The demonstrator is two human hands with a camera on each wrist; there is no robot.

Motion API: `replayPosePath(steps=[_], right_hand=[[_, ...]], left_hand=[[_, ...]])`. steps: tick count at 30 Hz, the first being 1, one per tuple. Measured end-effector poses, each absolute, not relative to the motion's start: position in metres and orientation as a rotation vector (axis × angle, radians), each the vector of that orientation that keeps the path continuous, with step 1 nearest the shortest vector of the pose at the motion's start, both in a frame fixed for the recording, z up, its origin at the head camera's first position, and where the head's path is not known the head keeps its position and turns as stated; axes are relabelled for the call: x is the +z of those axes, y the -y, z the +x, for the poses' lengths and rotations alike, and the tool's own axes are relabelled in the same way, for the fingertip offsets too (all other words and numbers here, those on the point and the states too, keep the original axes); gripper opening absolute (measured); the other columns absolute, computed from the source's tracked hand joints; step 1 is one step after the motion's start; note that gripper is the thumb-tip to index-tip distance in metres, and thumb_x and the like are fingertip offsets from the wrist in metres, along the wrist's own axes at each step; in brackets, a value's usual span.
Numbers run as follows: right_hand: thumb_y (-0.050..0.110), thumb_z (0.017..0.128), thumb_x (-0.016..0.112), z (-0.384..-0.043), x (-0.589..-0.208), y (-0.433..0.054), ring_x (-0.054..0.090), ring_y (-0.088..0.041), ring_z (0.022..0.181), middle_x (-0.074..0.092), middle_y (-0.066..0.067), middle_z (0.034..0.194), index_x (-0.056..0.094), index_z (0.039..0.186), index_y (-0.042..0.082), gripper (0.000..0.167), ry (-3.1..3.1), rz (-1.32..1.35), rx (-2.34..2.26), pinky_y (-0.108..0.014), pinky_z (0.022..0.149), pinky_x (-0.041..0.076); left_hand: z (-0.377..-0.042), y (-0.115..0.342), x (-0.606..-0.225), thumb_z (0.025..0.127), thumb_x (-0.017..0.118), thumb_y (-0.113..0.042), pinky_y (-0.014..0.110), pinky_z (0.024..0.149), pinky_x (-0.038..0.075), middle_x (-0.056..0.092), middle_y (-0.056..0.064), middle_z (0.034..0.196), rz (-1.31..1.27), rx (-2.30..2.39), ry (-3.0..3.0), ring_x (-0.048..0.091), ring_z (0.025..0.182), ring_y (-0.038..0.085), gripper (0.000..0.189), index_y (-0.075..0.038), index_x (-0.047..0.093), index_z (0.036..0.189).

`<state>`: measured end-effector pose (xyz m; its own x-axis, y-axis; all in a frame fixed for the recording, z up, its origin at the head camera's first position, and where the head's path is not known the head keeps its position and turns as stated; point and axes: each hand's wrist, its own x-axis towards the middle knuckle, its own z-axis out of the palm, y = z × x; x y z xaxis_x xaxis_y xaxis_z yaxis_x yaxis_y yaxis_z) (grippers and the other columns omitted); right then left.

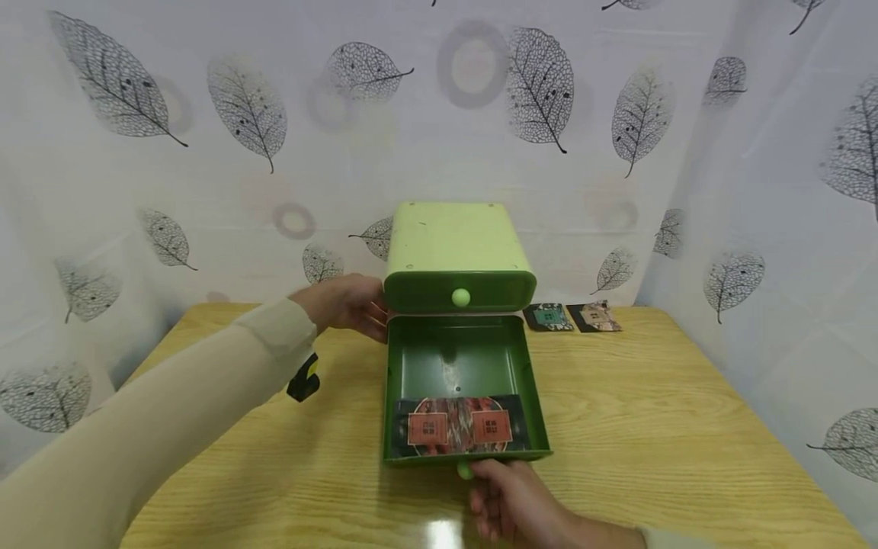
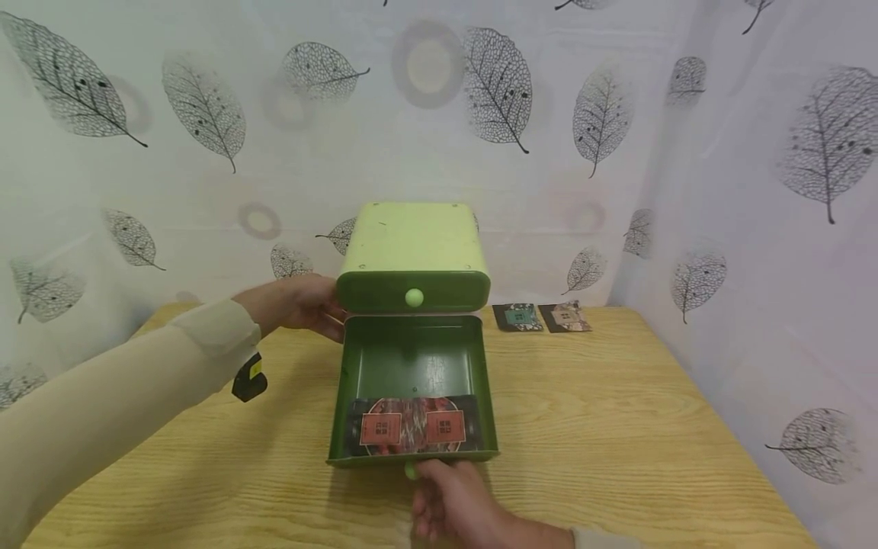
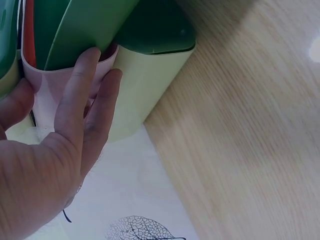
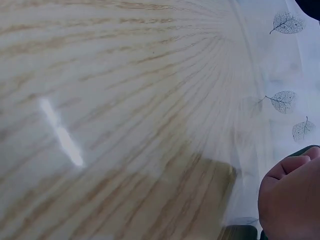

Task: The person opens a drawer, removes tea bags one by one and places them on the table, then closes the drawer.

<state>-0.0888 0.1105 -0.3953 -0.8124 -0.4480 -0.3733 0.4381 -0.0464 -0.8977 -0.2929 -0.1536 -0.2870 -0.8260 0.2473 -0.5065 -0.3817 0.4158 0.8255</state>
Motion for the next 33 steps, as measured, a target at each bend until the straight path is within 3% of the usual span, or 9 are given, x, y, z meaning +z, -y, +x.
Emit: replayPosePath(steps=[7,17,27,33], right_hand=[[0.029,0.103,0.048,-0.089,-0.388,-0.109,0.053,-0.004,0.05,0.056,0.006,0.065,0.062,0.11,0.005,0.028,-1.61,-0.028,-1.964,-0.016,0.048,0.046],[0.029,0.103,0.047,-0.093,-0.387,-0.109,0.053,-0.004,0.048,0.057,0.007,0.063,0.064,0.107,0.009,0.027,-1.628,0.018,-1.98,-0.017,0.048,0.048],[0.03,0.106,0.041,-0.083,-0.388,-0.114,0.058,-0.002,0.052,0.062,0.008,0.067,0.059,0.123,-0.005,0.043,-1.528,-0.202,-1.942,-0.015,0.05,0.051],[0.033,0.106,0.042,-0.079,-0.373,-0.109,0.052,-0.001,0.055,0.06,0.01,0.065,0.068,0.108,-0.002,0.044,-1.523,-0.235,-1.788,-0.015,0.053,0.046]], left_hand=[[-0.294,0.154,-0.287,0.101,0.049,-0.007,0.04,0.089,0.062,0.053,0.028,0.134,-0.118,1.448,-2.088,0.062,0.117,0.042,0.035,0.007,0.048,0.133],[-0.294,0.153,-0.286,0.101,0.048,-0.007,0.04,0.088,0.062,0.052,0.028,0.135,-0.141,1.463,-2.076,0.061,0.118,0.041,0.037,0.006,0.047,0.136],[-0.295,0.155,-0.286,0.102,0.047,-0.008,0.039,0.088,0.062,0.054,0.028,0.133,-0.148,1.458,-2.078,0.062,0.116,0.04,0.036,0.006,0.047,0.135],[-0.294,0.155,-0.286,0.102,0.048,-0.008,0.04,0.088,0.062,0.054,0.028,0.132,-0.139,1.464,-2.073,0.063,0.114,0.04,0.036,0.006,0.048,0.135]])
